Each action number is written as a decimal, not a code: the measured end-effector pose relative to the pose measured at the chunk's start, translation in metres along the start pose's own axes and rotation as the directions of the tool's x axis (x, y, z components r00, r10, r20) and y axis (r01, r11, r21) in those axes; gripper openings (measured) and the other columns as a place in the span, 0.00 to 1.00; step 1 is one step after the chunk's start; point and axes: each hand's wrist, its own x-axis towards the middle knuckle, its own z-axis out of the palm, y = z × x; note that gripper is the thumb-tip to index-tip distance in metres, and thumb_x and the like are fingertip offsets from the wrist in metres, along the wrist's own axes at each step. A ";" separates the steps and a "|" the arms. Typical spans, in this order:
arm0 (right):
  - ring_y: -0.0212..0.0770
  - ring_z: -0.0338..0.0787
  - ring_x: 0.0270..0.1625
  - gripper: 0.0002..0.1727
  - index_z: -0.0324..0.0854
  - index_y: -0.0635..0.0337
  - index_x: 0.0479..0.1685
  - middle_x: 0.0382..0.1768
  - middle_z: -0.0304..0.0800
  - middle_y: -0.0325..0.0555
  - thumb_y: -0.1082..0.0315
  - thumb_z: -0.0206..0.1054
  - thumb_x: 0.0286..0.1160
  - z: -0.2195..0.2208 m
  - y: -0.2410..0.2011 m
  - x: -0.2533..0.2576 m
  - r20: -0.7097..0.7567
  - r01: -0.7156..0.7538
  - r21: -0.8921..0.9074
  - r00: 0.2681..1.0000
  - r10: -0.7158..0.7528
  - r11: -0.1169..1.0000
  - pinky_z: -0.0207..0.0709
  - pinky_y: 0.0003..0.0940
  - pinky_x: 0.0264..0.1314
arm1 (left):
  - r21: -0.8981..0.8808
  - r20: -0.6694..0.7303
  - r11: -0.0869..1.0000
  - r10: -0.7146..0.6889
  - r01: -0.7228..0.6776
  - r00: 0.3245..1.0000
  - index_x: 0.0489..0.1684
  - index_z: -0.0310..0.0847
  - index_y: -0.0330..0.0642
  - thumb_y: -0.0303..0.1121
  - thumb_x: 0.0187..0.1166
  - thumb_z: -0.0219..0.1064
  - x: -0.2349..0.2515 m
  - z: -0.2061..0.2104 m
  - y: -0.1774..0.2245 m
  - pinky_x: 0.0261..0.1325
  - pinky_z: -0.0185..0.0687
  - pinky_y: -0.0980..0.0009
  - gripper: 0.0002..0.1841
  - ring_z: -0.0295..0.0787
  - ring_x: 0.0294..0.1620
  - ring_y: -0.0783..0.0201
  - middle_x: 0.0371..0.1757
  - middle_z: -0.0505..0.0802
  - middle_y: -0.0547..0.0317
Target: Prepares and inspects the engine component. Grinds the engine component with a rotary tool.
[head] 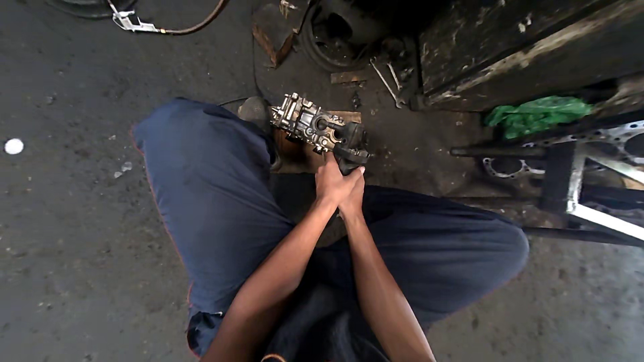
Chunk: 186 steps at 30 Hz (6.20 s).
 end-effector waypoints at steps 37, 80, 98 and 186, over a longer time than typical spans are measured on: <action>0.36 0.89 0.62 0.35 0.72 0.61 0.76 0.59 0.89 0.49 0.63 0.77 0.65 -0.018 -0.012 0.002 0.108 0.034 -0.064 0.994 -0.027 0.997 0.83 0.40 0.69 | -0.024 -0.012 0.999 0.022 -0.022 1.000 0.76 0.72 0.40 0.54 0.74 0.76 -0.010 -0.004 0.008 0.57 0.87 0.43 0.37 0.92 0.54 0.48 0.50 0.93 0.44; 0.44 0.92 0.58 0.36 0.69 0.63 0.77 0.54 0.92 0.53 0.59 0.76 0.71 -0.033 -0.043 0.001 0.152 0.061 -0.398 0.988 0.000 0.915 0.84 0.47 0.66 | -0.234 0.033 0.971 -0.033 0.040 0.999 0.80 0.70 0.43 0.56 0.74 0.76 -0.012 -0.004 0.008 0.62 0.87 0.46 0.39 0.92 0.58 0.52 0.55 0.93 0.46; 0.41 0.93 0.56 0.35 0.69 0.67 0.76 0.53 0.92 0.53 0.59 0.75 0.72 -0.038 -0.049 -0.003 0.150 0.106 -0.424 0.988 -0.046 0.899 0.85 0.44 0.65 | -0.240 0.051 0.970 -0.021 0.032 0.998 0.78 0.71 0.42 0.56 0.73 0.76 -0.015 -0.004 0.012 0.63 0.87 0.47 0.38 0.92 0.58 0.54 0.53 0.93 0.47; 0.51 0.91 0.61 0.41 0.68 0.58 0.81 0.56 0.91 0.56 0.49 0.73 0.67 -0.069 -0.084 0.055 0.417 0.280 -0.644 0.909 0.021 0.712 0.81 0.59 0.65 | -0.642 0.096 0.766 0.051 0.023 0.994 0.85 0.62 0.35 0.46 0.80 0.74 0.001 0.005 0.018 0.84 0.73 0.56 0.39 0.78 0.79 0.55 0.75 0.83 0.40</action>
